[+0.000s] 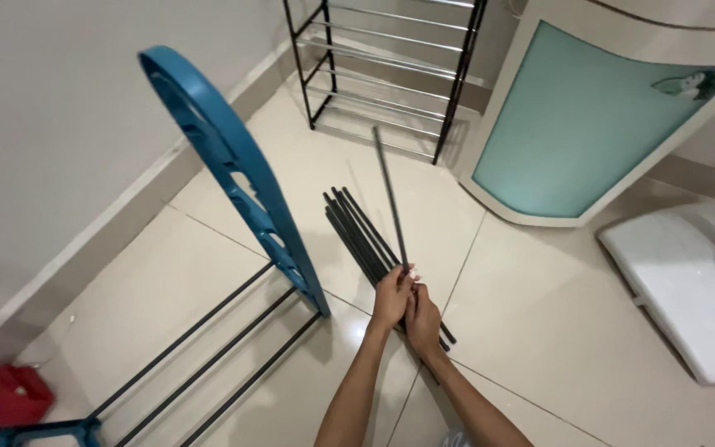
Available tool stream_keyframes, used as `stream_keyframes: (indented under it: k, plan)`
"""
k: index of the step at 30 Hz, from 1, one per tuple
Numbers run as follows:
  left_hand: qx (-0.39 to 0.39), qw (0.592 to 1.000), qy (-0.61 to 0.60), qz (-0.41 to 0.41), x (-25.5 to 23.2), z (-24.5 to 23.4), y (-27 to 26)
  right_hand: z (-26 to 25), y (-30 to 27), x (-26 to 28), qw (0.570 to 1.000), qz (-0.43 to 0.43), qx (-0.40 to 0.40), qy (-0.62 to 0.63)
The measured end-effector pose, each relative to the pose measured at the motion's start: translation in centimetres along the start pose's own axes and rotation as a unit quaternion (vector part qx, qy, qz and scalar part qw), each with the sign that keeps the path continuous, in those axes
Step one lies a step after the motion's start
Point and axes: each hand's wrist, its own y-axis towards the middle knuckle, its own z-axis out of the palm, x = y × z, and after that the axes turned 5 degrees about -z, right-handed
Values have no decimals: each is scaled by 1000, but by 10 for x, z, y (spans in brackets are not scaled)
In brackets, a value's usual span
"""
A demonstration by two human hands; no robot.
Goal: The person assembles a blue plastic rack by inserting black rods into the side frames. They align the frames, insert rods one by one, and adjust the structure to ensure stability.
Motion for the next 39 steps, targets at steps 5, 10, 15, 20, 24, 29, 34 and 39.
stream_keyframes:
  k: [5, 10, 15, 20, 24, 29, 34, 39]
  plan:
    - [-18, 998, 13, 58, -56, -21, -24, -1, 0, 39, 998, -51, -8, 30]
    - [-25, 995, 12, 98, -95, -44, -48, 0, -7, 64, 999, -28, 32, 28]
    - [8, 982, 102, 162, -138, -65, -89, 11, -21, 59, 995, -96, 17, 2]
    - [-7, 953, 177, 245, -169, -91, -130, 19, -45, 69, 991, -135, 18, 4]
    - [-34, 959, 183, 213, -180, -119, -156, 27, -62, 102, 988, -142, 27, 48]
    - [-82, 955, 139, 249, -186, -164, -196, 42, -89, 156, 981, -113, 107, 115]
    - [-151, 966, 128, 164, -192, -215, -228, 69, -111, 204, 972, -56, 186, 129]
    - [-196, 955, 63, 215, -176, -264, -254, 100, -114, 254, 939, -235, 153, 201]
